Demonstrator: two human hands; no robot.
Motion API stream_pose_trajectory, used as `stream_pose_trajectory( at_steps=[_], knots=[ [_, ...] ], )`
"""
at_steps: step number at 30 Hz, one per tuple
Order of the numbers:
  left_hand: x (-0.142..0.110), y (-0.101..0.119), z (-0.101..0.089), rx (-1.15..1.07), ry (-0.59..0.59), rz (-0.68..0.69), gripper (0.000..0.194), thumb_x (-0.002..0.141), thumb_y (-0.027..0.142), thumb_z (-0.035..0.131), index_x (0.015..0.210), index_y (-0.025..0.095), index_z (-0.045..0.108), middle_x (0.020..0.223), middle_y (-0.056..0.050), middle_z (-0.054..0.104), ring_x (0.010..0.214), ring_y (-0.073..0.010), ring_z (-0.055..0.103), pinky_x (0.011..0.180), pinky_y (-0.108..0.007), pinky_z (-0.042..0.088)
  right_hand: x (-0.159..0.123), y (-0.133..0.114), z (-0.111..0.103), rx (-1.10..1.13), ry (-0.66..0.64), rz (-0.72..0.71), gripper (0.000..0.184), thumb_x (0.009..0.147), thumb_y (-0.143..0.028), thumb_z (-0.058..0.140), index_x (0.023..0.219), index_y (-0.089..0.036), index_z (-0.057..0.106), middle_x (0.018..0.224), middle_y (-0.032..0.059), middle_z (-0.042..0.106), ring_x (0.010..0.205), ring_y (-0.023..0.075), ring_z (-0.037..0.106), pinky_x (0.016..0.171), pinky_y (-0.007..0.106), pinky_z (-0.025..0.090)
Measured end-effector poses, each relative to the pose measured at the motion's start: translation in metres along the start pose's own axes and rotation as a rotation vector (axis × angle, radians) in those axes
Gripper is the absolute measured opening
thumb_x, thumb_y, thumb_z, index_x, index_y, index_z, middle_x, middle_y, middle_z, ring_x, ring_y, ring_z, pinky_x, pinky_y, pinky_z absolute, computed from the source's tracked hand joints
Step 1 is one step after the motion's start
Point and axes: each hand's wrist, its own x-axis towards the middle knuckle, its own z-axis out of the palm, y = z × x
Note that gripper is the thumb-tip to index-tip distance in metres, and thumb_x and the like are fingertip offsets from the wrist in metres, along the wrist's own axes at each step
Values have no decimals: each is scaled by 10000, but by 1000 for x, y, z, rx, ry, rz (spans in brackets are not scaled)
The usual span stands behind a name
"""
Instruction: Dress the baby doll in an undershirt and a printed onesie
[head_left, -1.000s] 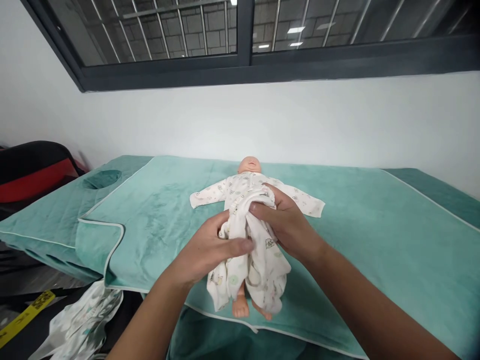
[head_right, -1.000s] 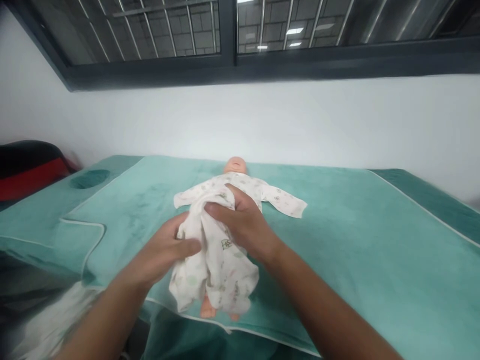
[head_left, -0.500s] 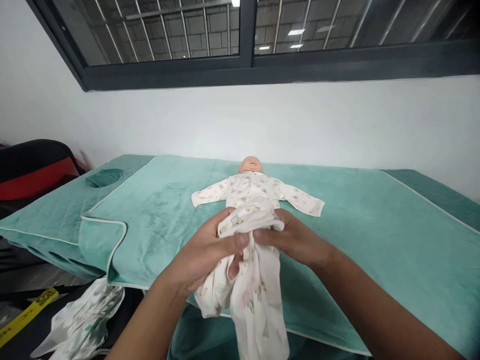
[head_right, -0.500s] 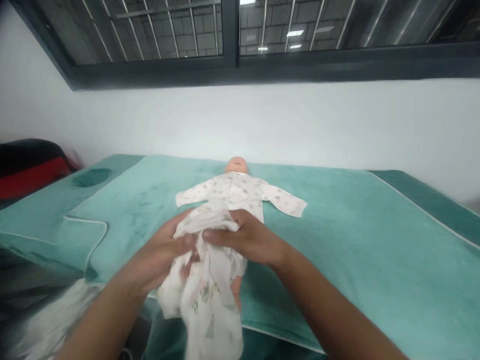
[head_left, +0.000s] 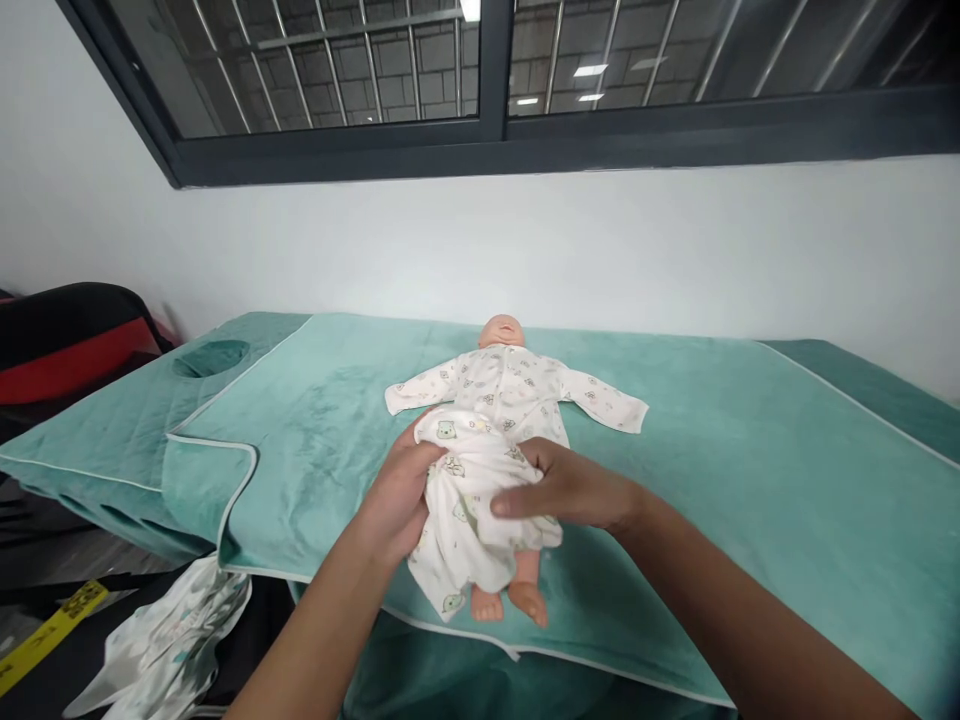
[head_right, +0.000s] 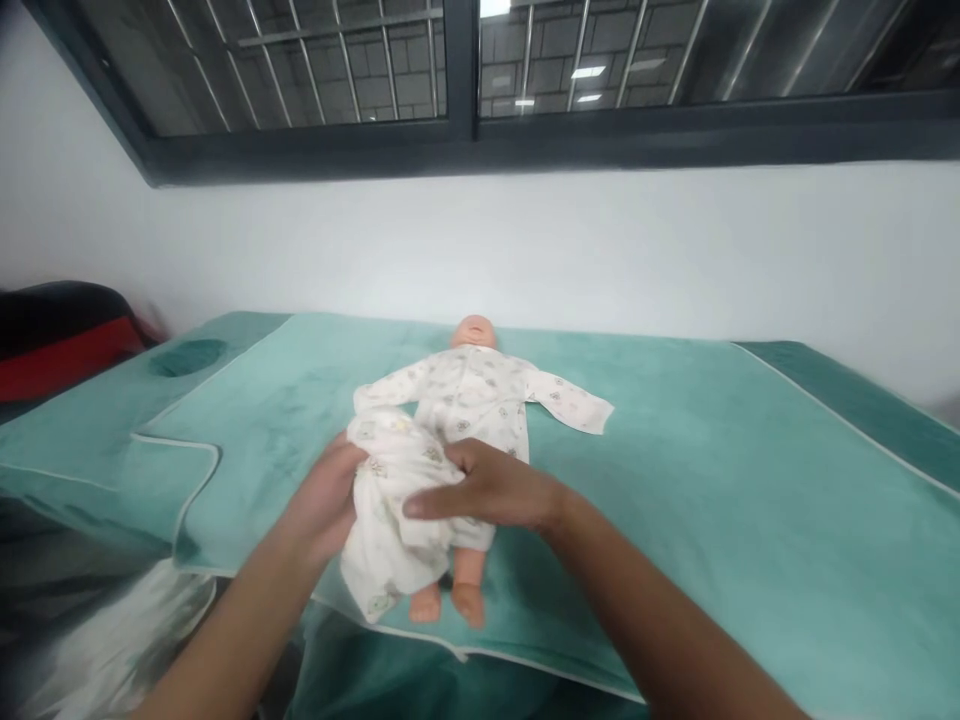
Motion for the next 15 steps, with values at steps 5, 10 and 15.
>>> stream_pose_trajectory(
  at_steps=[5, 10, 15],
  knots=[
    [-6, -5, -11, 62, -225, -271, 449, 693, 222, 791, 1120, 129, 688, 986, -136, 743, 876, -289, 707, 763, -361, 539, 5, 10, 7, 414, 320, -211, 327, 814, -447, 700, 1039, -209, 693, 966, 58, 727, 863, 198, 681, 797, 322, 523],
    [-4, -11, -9, -41, -106, -155, 457, 685, 233, 776, 1124, 132, 695, 990, -124, 748, 939, -303, 695, 835, -385, 537, 3, 22, 21, 475, 285, -112, 466, 761, -552, 714, 1055, -192, 688, 869, 69, 718, 816, 222, 677, 745, 337, 525],
    [-16, -20, -4, -7, -39, -232, 488, 695, 215, 747, 1171, 136, 679, 1015, -126, 743, 973, -313, 683, 883, -401, 520, -21, 37, 31, 359, 53, 54, 371, 675, -395, 829, 939, -158, 720, 836, 44, 701, 802, 199, 654, 780, 321, 498]
  ],
)
